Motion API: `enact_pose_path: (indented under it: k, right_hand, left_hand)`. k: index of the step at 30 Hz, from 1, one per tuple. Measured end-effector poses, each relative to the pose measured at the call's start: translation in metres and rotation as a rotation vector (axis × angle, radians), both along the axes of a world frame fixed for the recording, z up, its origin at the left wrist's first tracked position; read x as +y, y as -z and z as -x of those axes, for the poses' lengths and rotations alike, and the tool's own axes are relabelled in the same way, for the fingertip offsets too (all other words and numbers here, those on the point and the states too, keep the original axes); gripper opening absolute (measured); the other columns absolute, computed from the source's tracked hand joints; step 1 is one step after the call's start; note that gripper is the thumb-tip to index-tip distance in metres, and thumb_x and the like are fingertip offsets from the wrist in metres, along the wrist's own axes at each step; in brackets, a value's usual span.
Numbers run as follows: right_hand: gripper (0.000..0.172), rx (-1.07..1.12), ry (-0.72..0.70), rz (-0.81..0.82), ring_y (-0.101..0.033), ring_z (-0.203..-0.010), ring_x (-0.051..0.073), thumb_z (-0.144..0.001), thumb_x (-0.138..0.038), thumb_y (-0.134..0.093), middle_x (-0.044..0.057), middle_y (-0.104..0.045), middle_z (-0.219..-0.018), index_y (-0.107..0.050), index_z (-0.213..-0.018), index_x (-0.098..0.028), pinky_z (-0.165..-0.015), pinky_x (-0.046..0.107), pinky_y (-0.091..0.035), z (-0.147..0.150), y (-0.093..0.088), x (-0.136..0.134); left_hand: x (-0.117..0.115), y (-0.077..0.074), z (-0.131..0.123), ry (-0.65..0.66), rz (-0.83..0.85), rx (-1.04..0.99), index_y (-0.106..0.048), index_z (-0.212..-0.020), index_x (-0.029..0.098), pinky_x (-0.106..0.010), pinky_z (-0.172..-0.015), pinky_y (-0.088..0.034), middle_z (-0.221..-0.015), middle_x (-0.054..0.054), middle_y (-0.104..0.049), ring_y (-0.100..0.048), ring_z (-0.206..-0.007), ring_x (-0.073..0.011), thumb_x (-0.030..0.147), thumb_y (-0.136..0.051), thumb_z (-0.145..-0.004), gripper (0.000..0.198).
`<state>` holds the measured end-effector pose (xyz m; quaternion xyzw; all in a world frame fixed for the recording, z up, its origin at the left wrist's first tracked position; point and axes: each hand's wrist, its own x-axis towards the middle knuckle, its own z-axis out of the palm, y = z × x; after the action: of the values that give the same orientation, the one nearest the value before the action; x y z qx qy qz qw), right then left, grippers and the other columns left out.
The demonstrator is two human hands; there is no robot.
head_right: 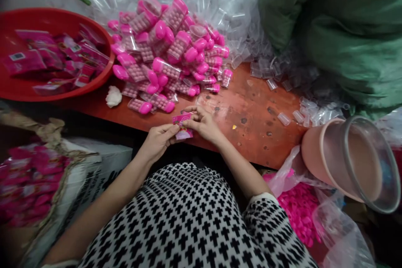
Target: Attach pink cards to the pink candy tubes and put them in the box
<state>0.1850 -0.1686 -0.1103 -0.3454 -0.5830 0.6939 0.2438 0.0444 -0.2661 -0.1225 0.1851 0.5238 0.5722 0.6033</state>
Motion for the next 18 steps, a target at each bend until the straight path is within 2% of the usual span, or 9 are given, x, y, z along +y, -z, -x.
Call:
enact_pose_path:
  k: [2, 4, 6, 8, 10, 13, 16, 18]
  right_hand:
    - [0.043, -0.092, -0.108, -0.098, -0.056, -0.053, 0.011, -0.075, -0.050, -0.076, -0.008, -0.059, -0.061, -0.059, -0.103, -0.022, -0.055, 0.024, -0.048, -0.004, -0.005, 0.008]
    - [0.035, -0.243, -0.134, -0.301, -0.060, -0.059, 0.013, -0.082, -0.051, -0.069, -0.003, -0.064, -0.066, -0.064, -0.098, -0.021, -0.060, 0.026, -0.050, -0.007, -0.010, 0.022]
    - [0.027, -0.477, -0.031, -0.603, -0.064, -0.074, 0.018, -0.090, -0.045, -0.063, 0.004, -0.072, -0.084, -0.068, -0.097, -0.019, -0.073, 0.033, -0.053, -0.008, -0.014, 0.044]
    - [0.025, -0.736, 0.076, -0.893, -0.065, -0.097, 0.025, -0.093, -0.033, -0.060, 0.013, -0.071, -0.111, -0.069, -0.109, -0.017, -0.089, 0.041, -0.051, -0.008, -0.014, 0.068]
    - [0.032, -0.915, 0.043, -1.071, -0.058, -0.118, 0.032, -0.094, -0.023, -0.055, 0.018, -0.064, -0.132, -0.066, -0.123, -0.014, -0.100, 0.047, -0.046, -0.011, -0.008, 0.089]
    - [0.040, -0.963, -0.124, -1.197, -0.049, -0.132, 0.031, -0.095, -0.012, -0.043, 0.015, -0.058, -0.142, -0.063, -0.130, -0.014, -0.107, 0.049, -0.041, -0.027, 0.007, 0.103]
    - [0.039, -0.811, -0.244, -1.216, -0.048, -0.136, 0.026, -0.095, -0.010, -0.039, 0.010, -0.062, -0.140, -0.070, -0.116, -0.019, -0.112, 0.048, -0.038, -0.055, 0.020, 0.101]
    - [0.036, -0.703, -0.220, -1.167, -0.054, -0.132, 0.025, -0.095, -0.013, -0.039, 0.008, -0.069, -0.129, -0.073, -0.103, -0.021, -0.110, 0.047, -0.040, -0.073, 0.022, 0.094]
  left_hand:
    - [0.001, -0.003, -0.001, 0.007, 0.052, -0.097, -0.078, -0.073, 0.010, -0.029, -0.066, -0.062, -0.077, -0.011, -0.075, -0.071, -0.069, -0.0197, 0.047, -0.092, -0.052, 0.045]
    - [0.001, -0.003, -0.003, -0.037, 0.095, -0.116, -0.077, -0.069, 0.010, -0.027, -0.066, -0.061, -0.075, -0.011, -0.075, -0.071, -0.067, -0.0186, 0.040, -0.094, -0.049, 0.040]
    - [0.001, -0.003, -0.006, -0.081, 0.134, -0.120, -0.077, -0.069, 0.009, -0.027, -0.066, -0.060, -0.073, -0.011, -0.075, -0.071, -0.065, -0.0182, 0.035, -0.095, -0.049, 0.037]
    - [0.000, -0.003, -0.008, -0.122, 0.157, -0.133, -0.077, -0.068, 0.008, -0.026, -0.065, -0.060, -0.072, -0.012, -0.075, -0.071, -0.064, -0.0178, 0.031, -0.094, -0.049, 0.035]
    - [-0.002, -0.003, -0.008, -0.151, 0.167, -0.162, -0.076, -0.067, 0.007, -0.026, -0.064, -0.059, -0.071, -0.012, -0.075, -0.070, -0.063, -0.0177, 0.031, -0.094, -0.049, 0.035]
    - [-0.005, -0.003, -0.004, -0.196, 0.170, -0.210, -0.072, -0.061, 0.008, -0.025, -0.060, -0.058, -0.066, -0.009, -0.072, -0.069, -0.061, -0.0162, 0.029, -0.095, -0.047, 0.034]
    - [-0.007, -0.002, 0.002, -0.260, 0.178, -0.254, -0.066, -0.055, 0.009, -0.022, -0.054, -0.056, -0.063, -0.006, -0.070, -0.066, -0.057, -0.0134, 0.027, -0.096, -0.045, 0.036]
    - [-0.008, 0.000, 0.005, -0.301, 0.188, -0.288, -0.066, -0.059, 0.009, -0.020, -0.051, -0.055, -0.063, -0.004, -0.069, -0.064, -0.056, -0.0123, 0.026, -0.096, -0.046, 0.036]
